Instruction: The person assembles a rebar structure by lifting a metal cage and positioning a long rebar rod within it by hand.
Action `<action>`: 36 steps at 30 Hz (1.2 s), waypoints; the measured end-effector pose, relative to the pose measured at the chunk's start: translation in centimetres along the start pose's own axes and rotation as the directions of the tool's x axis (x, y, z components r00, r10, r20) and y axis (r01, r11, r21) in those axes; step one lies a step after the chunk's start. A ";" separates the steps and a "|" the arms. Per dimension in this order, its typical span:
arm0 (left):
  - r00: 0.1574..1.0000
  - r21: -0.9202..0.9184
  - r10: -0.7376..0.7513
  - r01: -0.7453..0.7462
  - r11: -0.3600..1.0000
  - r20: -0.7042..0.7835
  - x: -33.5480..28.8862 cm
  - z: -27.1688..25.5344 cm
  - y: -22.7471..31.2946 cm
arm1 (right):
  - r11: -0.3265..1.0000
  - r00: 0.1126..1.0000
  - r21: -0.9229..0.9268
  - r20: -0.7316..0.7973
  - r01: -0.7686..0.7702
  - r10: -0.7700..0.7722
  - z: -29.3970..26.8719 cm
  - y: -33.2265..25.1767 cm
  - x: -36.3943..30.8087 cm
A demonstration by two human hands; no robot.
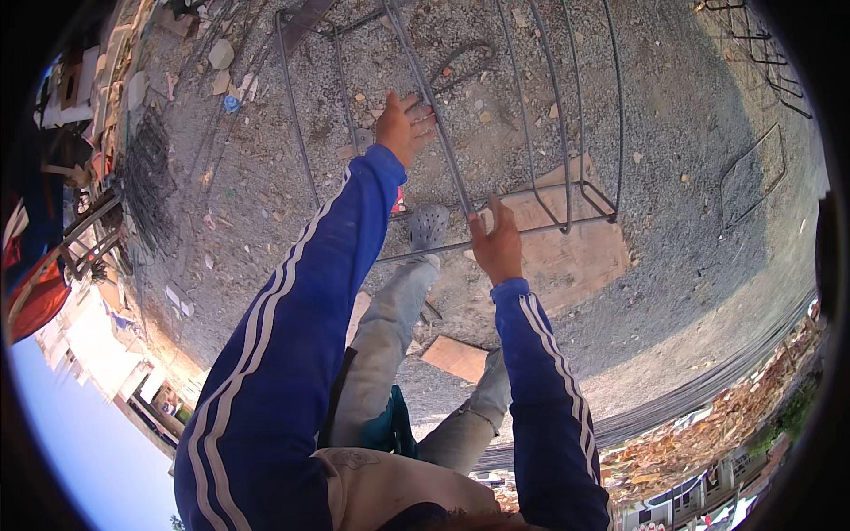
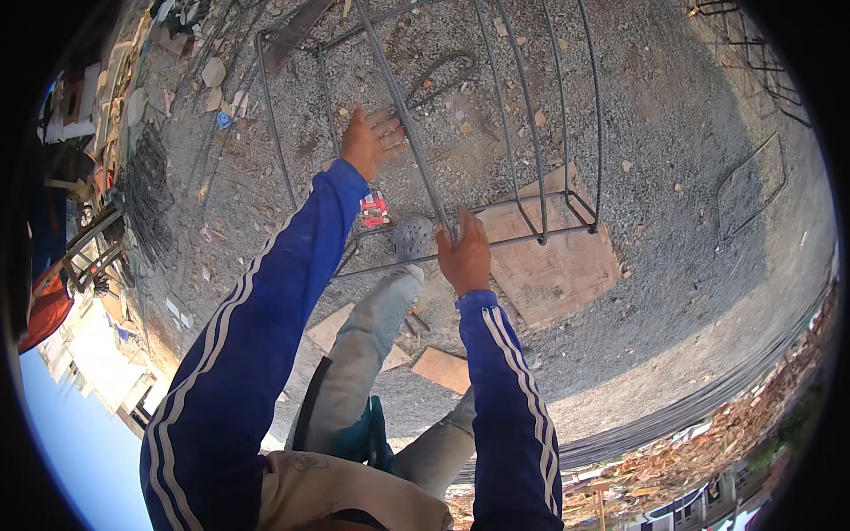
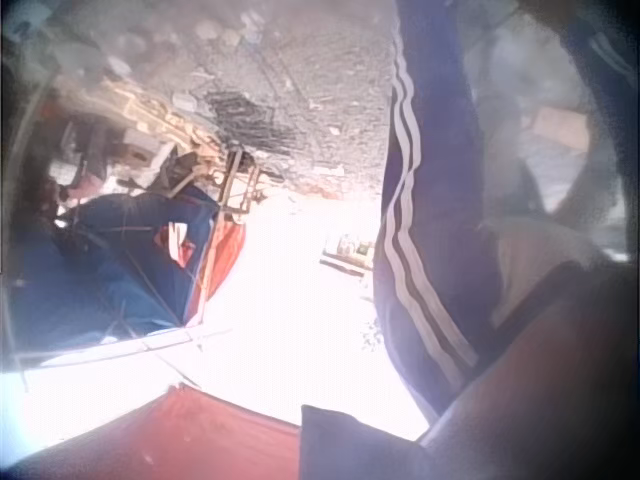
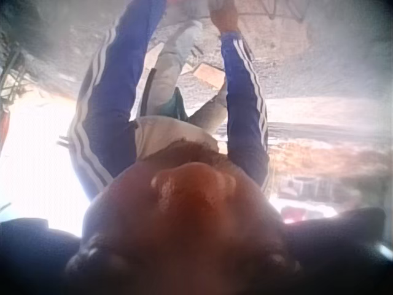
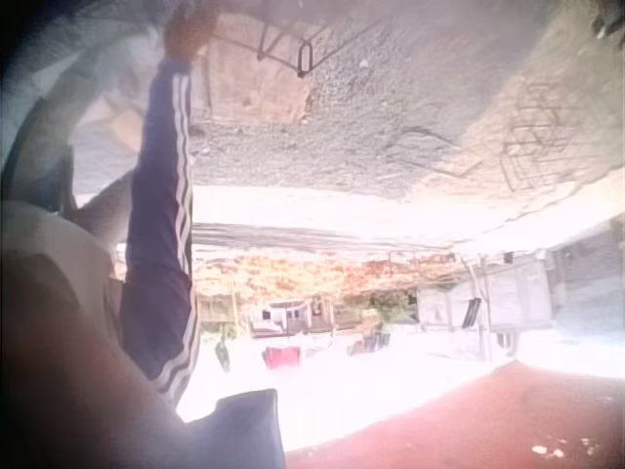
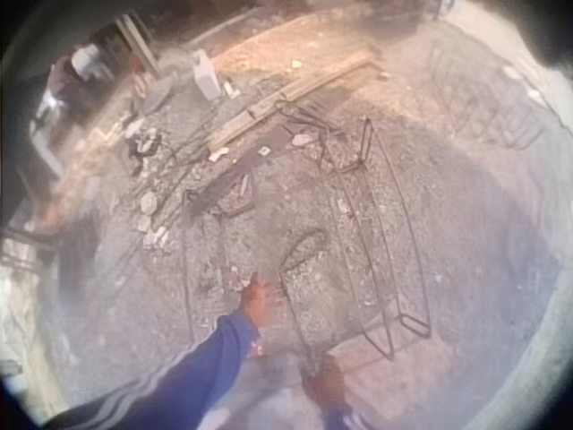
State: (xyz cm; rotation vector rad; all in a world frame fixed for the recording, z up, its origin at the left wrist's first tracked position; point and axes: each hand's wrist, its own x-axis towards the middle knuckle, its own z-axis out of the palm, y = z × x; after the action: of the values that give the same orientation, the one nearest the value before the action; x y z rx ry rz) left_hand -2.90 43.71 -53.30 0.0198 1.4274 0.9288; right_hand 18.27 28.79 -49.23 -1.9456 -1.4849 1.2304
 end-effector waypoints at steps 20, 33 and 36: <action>0.910 0.595 0.400 -0.263 0.759 -0.107 1.1 0.4 -2.8 | 0.941 0.958 -0.285 -0.163 0.185 -0.238 -1.5 0.4 3.9; 0.799 0.408 0.078 0.218 0.887 -0.596 -1.2 -27.1 -2.6 | 0.936 0.939 0.104 -0.037 -0.337 0.342 -16.6 10.7 17.5; 0.739 0.473 0.160 0.235 0.849 -0.654 -1.3 -26.5 -2.2 | 0.957 0.957 -0.006 0.002 -0.291 0.291 -17.1 12.1 15.2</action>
State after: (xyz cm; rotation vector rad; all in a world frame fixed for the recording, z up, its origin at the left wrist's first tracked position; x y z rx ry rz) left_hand -23.76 28.11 -58.85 0.0691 2.3443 0.4688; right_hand 39.95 41.65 -55.25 -2.2273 -1.2333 1.3490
